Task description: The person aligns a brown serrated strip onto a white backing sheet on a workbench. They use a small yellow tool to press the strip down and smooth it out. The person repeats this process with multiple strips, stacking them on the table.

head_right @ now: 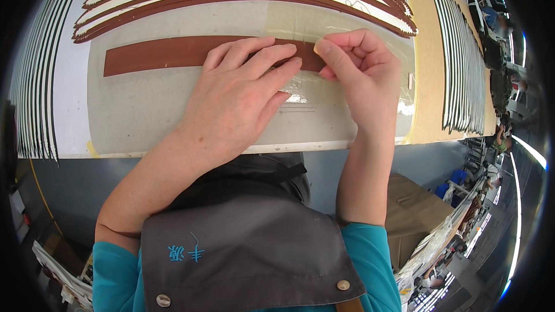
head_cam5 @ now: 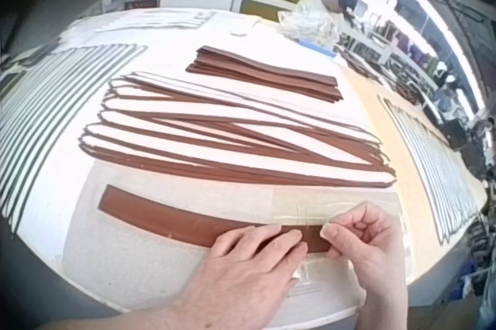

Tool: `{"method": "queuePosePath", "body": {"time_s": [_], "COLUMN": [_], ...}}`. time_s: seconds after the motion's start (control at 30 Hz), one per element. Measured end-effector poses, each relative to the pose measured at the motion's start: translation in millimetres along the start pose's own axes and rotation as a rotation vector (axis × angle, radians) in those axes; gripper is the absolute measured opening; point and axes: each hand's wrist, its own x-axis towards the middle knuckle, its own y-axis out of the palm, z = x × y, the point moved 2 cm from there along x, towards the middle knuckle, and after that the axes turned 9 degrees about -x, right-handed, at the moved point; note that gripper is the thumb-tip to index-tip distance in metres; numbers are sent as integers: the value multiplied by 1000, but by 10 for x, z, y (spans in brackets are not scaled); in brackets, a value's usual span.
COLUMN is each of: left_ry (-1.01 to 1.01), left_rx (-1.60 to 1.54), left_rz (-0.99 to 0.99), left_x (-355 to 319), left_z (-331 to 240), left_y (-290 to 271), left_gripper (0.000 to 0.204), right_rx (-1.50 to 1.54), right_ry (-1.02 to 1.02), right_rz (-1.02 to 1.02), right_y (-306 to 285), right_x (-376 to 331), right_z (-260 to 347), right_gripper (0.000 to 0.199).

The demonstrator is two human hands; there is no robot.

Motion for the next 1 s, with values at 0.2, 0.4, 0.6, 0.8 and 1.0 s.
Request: {"method": "queuePosePath", "body": {"time_s": [0.2,0.4,0.6,0.8,1.0], "left_ry": [-10,-9,-3,-5,-3], "left_rx": [-21,-19,-11,-7,-6], "left_rz": [-15,-7,-2,-1,-5], "left_x": [-8,-2,3,3,7], "left_z": [7,4,-2,-4,-2], "left_y": [-1,-19,-25,-30,-27], "left_gripper": [41,42,42,42,42], "right_rx": [-65,-95,-98,-49,-123], "right_ry": [-2,-7,-34,-31,-57], "right_rz": [-31,-10,-1,-18,23], "right_y": [112,124,119,115,121], "right_x": [-82,-96,-106,-100,-134], "right_z": [-115,-96,-135,-134,-140], "right_gripper": [11,8,7,7,7]}}
